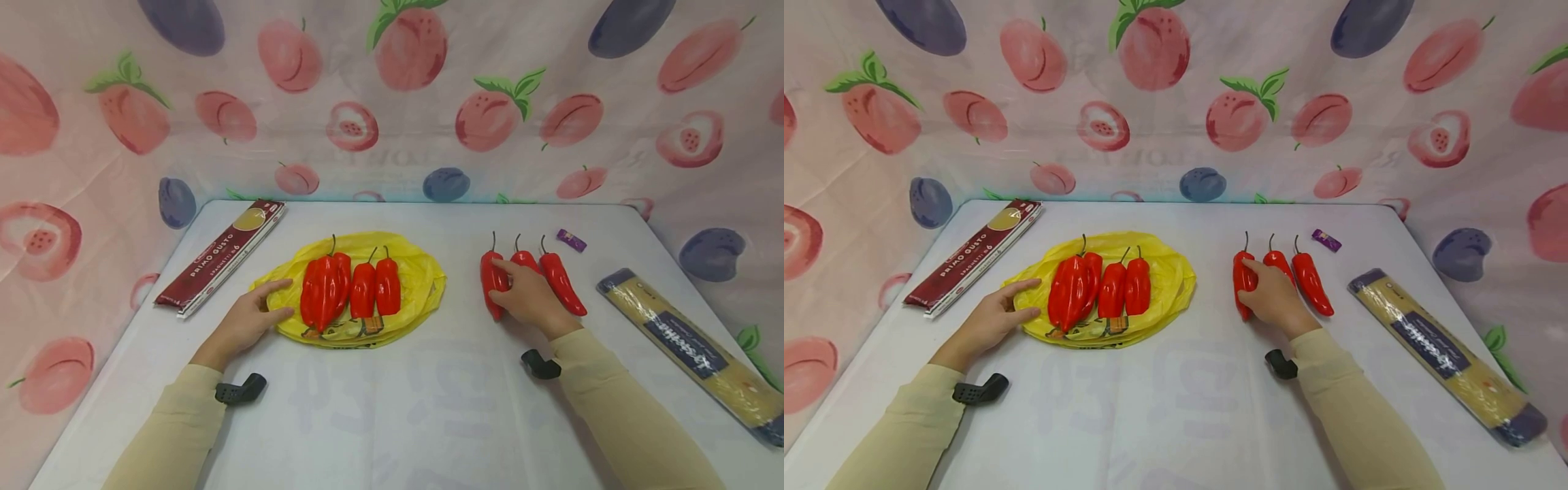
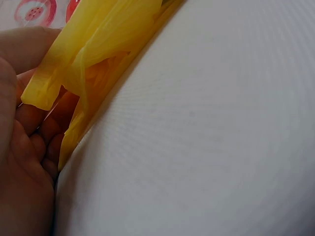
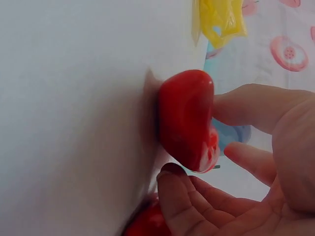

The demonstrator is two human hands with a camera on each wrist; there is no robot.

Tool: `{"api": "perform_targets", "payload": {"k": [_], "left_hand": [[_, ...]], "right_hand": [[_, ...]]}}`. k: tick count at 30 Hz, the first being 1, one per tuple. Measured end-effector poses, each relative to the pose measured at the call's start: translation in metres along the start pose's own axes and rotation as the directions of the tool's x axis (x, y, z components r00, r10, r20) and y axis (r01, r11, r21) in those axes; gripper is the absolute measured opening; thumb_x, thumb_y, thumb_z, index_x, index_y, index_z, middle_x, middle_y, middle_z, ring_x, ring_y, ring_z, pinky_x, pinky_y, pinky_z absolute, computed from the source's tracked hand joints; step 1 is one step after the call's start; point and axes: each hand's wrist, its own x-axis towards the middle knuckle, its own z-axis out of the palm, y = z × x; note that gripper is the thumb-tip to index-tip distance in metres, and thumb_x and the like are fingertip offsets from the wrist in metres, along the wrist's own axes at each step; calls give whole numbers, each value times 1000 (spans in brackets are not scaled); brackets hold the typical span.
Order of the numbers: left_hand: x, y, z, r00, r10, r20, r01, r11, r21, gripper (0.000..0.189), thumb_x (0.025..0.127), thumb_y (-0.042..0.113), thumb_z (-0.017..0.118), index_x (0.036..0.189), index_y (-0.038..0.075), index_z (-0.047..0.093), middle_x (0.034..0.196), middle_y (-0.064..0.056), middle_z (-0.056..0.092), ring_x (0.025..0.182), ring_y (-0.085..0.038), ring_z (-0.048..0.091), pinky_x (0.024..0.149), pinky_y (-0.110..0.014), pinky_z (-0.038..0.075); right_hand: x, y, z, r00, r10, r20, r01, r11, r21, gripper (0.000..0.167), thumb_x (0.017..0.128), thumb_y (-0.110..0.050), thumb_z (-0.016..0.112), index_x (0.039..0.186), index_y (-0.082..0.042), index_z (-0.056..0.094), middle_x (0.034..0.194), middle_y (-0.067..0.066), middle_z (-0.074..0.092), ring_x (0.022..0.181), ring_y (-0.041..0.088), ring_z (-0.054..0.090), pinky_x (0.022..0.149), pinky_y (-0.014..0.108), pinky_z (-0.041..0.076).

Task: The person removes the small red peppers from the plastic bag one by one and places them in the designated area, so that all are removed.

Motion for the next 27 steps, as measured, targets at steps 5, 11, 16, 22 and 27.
{"api": "perform_targets", "payload": {"k": [5, 11, 16, 22, 27], "left_hand": [[-1, 1, 0, 1000, 5, 0, -5, 1000, 5, 67, 94, 38, 68, 153, 16, 43, 157, -21, 33, 140, -44, 30, 109, -67, 29], [-1, 1, 0, 1000, 13, -2, -13, 1000, 17, 67, 94, 38, 68, 152, 15, 43, 156, -22, 35, 140, -44, 31, 108, -68, 29], [-1, 1, 0, 1000, 18, -3, -18, 1000, 19, 67, 94, 38, 68, 152, 15, 43, 155, -22, 35, 140, -44, 31, 108, -68, 29], [-1, 0, 0, 1000, 16, -3, -16, 1000, 4, 67, 94, 37, 68, 152, 15, 43, 157, -21, 33, 141, -43, 29, 109, -67, 28], [0, 0, 0, 1000, 11, -2, -11, 1000, 1, 67, 94, 37, 68, 152, 16, 43, 157, -21, 33, 142, -43, 29, 109, -67, 28]], "right_hand": [[-3, -3, -3, 1000, 9, -14, -9, 1000, 7, 78, 90, -21, 71, 156, -6, 32, 134, 26, 51, 126, 46, 43, 83, 59, 55], [-8, -13, -10, 999, -19, -43, 20, 999, 33, 76, 91, -22, 71, 155, -7, 33, 137, 26, 50, 124, 45, 47, 83, 58, 56], [-11, -24, -13, 998, -48, -44, 50, 998, 38, 76, 91, -23, 72, 155, -7, 34, 141, 25, 48, 126, 45, 46, 86, 58, 54], [-12, -36, -8, 995, -89, -46, 91, 995, 48, 76, 91, -29, 73, 155, -11, 36, 145, 22, 47, 131, 42, 44, 92, 57, 52], [-11, -49, 0, 988, -144, -53, 148, 986, 73, 75, 91, -36, 73, 154, -13, 40, 150, 19, 45, 134, 41, 43, 98, 59, 47]]}}
